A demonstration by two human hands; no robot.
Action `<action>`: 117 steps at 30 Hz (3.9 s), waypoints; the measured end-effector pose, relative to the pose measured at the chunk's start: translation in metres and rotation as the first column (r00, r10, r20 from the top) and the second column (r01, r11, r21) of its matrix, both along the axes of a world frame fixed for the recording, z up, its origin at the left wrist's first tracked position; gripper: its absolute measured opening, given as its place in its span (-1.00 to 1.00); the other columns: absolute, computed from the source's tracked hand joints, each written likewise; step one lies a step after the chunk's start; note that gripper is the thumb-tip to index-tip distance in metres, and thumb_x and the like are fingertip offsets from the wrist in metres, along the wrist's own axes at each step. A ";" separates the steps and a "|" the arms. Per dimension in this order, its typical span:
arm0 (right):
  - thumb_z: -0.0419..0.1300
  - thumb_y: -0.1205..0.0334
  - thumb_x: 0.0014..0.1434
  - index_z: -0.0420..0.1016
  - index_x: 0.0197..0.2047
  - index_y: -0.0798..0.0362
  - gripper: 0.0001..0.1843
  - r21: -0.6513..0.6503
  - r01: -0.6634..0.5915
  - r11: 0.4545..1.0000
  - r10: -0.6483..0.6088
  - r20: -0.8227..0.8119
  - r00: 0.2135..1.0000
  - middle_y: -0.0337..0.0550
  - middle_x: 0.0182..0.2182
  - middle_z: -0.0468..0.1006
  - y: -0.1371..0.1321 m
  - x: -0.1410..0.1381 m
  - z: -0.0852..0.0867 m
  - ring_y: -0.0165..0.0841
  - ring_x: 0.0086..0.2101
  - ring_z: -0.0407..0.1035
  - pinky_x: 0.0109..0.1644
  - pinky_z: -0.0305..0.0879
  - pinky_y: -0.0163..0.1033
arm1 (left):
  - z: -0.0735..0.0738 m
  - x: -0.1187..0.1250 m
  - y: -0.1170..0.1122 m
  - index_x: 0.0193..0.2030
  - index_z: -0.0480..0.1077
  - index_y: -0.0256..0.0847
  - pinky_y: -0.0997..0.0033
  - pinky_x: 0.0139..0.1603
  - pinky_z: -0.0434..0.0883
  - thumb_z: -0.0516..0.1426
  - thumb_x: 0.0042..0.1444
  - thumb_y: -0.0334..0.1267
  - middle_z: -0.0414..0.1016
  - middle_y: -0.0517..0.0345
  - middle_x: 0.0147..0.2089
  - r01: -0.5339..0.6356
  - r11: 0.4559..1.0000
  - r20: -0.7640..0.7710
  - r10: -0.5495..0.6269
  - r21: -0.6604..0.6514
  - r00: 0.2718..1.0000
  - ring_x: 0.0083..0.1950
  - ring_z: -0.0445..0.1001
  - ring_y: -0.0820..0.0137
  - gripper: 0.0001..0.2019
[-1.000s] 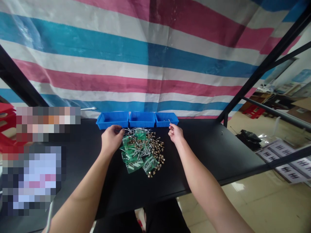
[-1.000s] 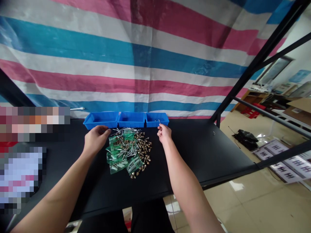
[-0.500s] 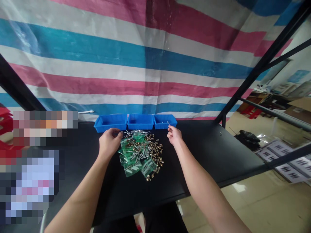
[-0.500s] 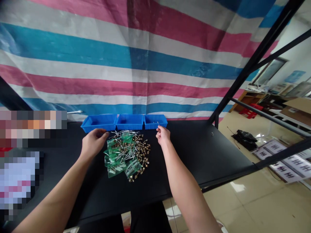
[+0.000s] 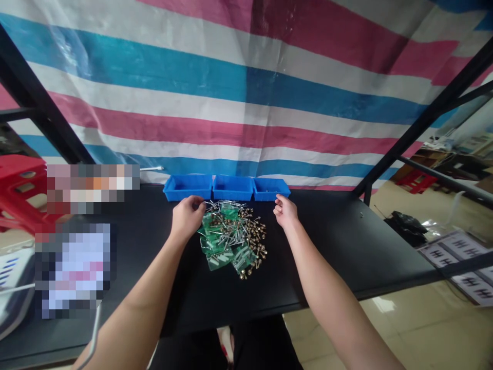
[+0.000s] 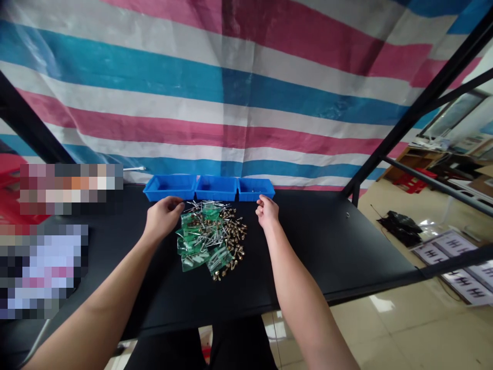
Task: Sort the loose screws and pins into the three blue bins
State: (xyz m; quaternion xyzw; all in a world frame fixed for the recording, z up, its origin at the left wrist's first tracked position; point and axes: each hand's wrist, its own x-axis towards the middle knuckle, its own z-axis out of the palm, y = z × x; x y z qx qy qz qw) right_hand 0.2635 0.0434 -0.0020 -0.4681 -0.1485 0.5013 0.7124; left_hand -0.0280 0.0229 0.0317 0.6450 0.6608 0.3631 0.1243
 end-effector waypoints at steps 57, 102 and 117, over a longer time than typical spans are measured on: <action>0.10 0.33 0.11 0.59 -0.19 0.00 -0.74 0.002 -0.246 0.969 -0.042 0.987 -0.157 -0.12 -0.29 0.62 0.042 -0.062 0.036 -0.27 -0.19 0.42 -0.05 0.29 -0.23 | -0.007 -0.003 0.000 -0.20 0.48 -0.20 0.32 -0.08 0.37 0.03 0.08 -0.17 0.54 0.00 -0.18 0.082 0.996 -0.037 -0.081 0.018 0.996 -0.16 0.50 0.25 -0.73; 0.13 0.21 0.09 0.61 -0.33 0.03 -0.79 -0.083 -0.351 0.933 0.120 0.989 0.086 -0.20 -0.48 0.61 -0.013 -0.040 -0.026 -0.37 -0.46 0.44 -0.37 0.22 -0.34 | -0.023 -0.009 0.010 -0.33 0.51 -0.21 0.35 -0.27 0.33 0.04 0.09 -0.15 0.54 -0.01 -0.26 0.091 0.991 -0.229 -0.067 0.098 0.971 -0.28 0.48 0.25 -0.74; 0.14 0.24 0.08 0.61 -0.32 0.01 -0.80 -0.113 -0.359 0.927 0.144 0.987 0.063 -0.23 -0.47 0.62 -0.013 -0.040 -0.026 -0.38 -0.44 0.47 -0.33 0.26 -0.35 | -0.012 -0.003 0.002 -0.47 0.42 -0.23 0.41 -0.34 0.22 -0.02 0.19 -0.03 0.45 0.08 -0.41 0.039 0.967 -0.122 -0.008 0.251 0.993 -0.41 0.37 0.38 -0.62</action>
